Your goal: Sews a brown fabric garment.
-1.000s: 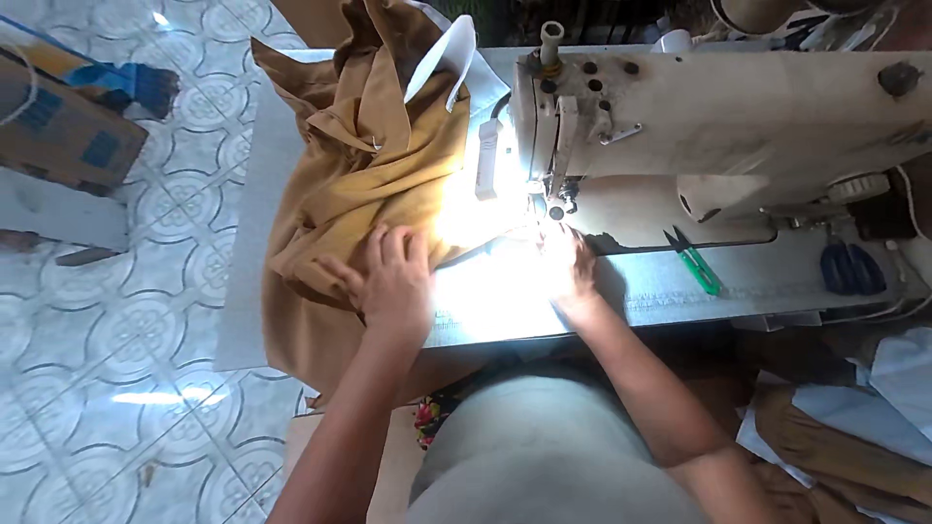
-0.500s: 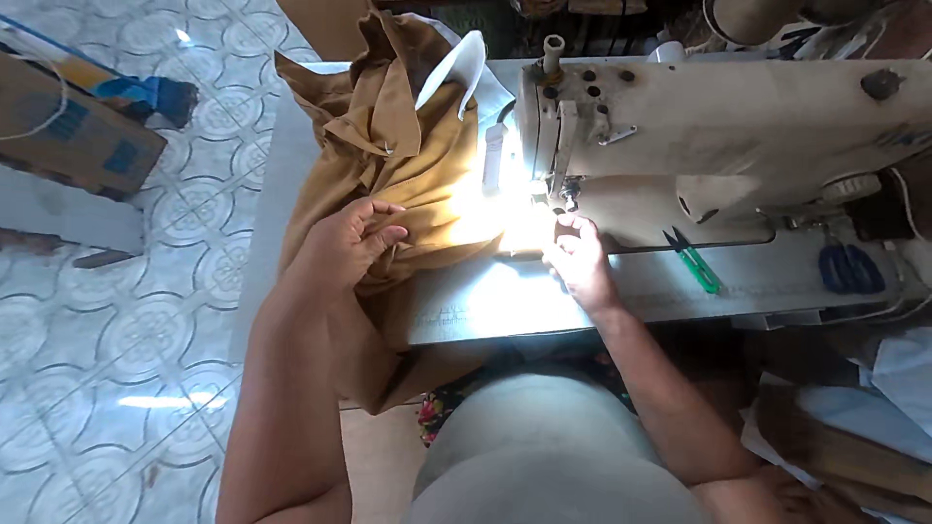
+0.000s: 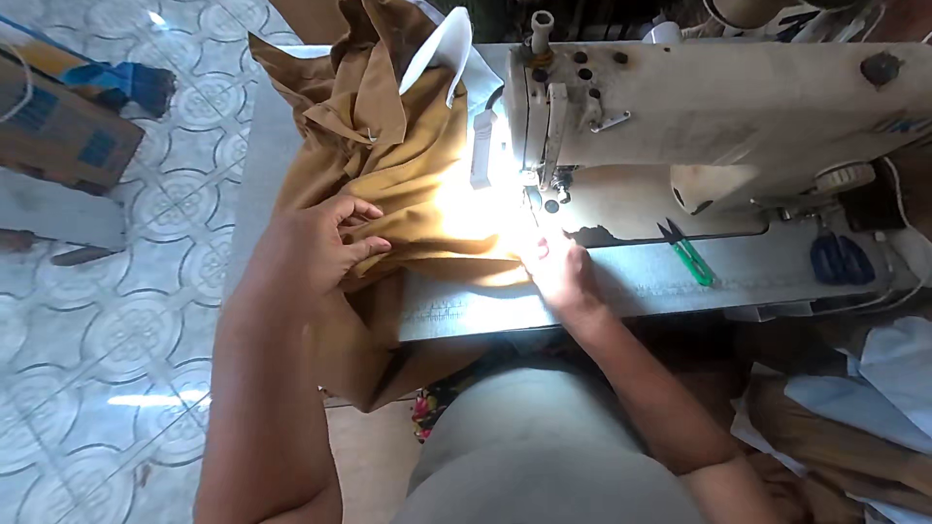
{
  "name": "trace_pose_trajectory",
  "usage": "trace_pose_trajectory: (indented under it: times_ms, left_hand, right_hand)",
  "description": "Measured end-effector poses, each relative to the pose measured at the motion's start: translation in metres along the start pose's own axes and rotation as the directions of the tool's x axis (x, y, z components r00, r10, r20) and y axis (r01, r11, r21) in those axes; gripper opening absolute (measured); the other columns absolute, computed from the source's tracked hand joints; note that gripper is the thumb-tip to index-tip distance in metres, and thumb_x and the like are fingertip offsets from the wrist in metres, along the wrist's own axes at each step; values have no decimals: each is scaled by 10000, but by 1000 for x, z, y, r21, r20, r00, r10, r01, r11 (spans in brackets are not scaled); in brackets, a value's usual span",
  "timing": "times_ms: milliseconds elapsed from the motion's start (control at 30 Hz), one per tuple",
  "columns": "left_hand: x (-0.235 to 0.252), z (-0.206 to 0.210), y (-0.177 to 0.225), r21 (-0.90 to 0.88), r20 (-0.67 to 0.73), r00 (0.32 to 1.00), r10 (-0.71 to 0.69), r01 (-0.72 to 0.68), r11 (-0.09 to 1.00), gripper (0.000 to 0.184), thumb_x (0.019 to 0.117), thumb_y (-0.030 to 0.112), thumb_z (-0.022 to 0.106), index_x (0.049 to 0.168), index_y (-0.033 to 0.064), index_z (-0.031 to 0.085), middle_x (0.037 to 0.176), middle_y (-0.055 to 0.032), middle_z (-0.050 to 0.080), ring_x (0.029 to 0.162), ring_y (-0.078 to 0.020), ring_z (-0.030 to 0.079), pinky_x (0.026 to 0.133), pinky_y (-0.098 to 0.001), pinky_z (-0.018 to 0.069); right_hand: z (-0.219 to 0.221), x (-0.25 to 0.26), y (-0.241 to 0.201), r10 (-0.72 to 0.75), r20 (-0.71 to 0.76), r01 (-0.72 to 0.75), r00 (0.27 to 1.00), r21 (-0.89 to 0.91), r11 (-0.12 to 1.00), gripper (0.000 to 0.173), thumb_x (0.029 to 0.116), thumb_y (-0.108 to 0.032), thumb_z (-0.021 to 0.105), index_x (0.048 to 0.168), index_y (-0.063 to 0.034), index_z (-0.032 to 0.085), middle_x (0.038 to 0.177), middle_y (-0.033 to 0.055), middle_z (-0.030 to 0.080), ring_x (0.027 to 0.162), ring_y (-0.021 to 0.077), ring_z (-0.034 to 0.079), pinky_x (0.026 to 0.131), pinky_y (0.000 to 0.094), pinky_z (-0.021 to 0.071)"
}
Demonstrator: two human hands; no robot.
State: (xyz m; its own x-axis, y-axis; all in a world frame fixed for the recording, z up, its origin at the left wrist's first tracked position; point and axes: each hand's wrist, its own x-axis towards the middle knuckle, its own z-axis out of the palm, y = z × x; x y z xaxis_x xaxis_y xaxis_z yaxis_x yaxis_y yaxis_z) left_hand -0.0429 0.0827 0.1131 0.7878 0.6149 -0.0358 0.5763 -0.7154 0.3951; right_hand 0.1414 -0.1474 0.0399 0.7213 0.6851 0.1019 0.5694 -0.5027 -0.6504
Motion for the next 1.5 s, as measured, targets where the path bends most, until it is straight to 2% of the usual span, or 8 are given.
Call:
trace_pose_trajectory:
  times_ms: [167,300,367,567,833,1033,1200,1500]
  left_hand:
    - [-20,43,47,98,-171,851,497,-487,868,424,898,416,748,1041,20,700,1364,-178,626,1408,-420,469,1172,-768,130]
    - [-9,126,70,-64,-79,724,685,-690,721,280,882,343,775,1012,99,729,1219,-70,730,1134,-265,694,1021,-583,486]
    - [-3,139,71,-123,-24,758,652,-650,750,270,918,271,758,1075,56,714,1169,-106,720,1104,-280,688,1005,-506,525]
    - [5,139,69,-100,-17,775,631,-630,770,207,997,115,642,1186,56,702,1113,-132,709,1063,-288,686,962,-435,549]
    - [-2,134,74,-36,-79,796,600,-604,796,147,936,133,725,1002,6,690,981,-156,698,977,-303,700,895,-416,571]
    - [-3,136,73,-36,-51,789,613,-615,788,220,984,112,656,1182,33,712,1158,-146,709,1112,-298,678,998,-416,536]
    - [-2,132,84,42,-6,810,586,-585,810,278,978,13,592,1199,118,724,1081,-131,696,1048,-302,675,885,-429,567]
    - [-7,115,100,167,93,873,479,-488,857,314,956,-23,612,1142,167,779,1047,-172,669,1053,-389,642,723,-497,544]
  right_hand:
    - [11,-4,7,72,114,-69,991,-29,997,370,937,-181,730,1209,50,631,1071,207,691,947,313,711,853,464,591]
    - [4,-6,4,135,153,-135,979,-5,991,338,906,-144,756,1159,43,633,1058,223,674,946,347,697,839,513,578]
    - [3,-5,7,154,133,-160,979,34,987,313,890,-143,779,1119,26,650,972,188,698,870,313,706,794,504,588]
    - [0,-6,13,84,57,-93,995,171,981,208,814,-9,781,964,23,640,859,137,637,722,212,627,669,386,556]
    - [18,-7,10,118,44,-118,992,9,993,265,938,-227,722,1035,12,659,818,142,679,731,281,691,671,476,578]
    - [-1,-7,-1,100,70,-97,993,-42,994,175,931,-137,711,1038,-1,683,815,131,698,729,265,701,674,461,586]
    - [-13,-4,5,5,31,-7,999,38,999,216,838,-44,764,1041,0,704,874,126,693,725,230,680,675,430,588]
    - [2,-6,1,-50,78,60,996,-132,989,149,957,-94,656,1016,10,745,926,178,729,842,319,731,748,487,597]
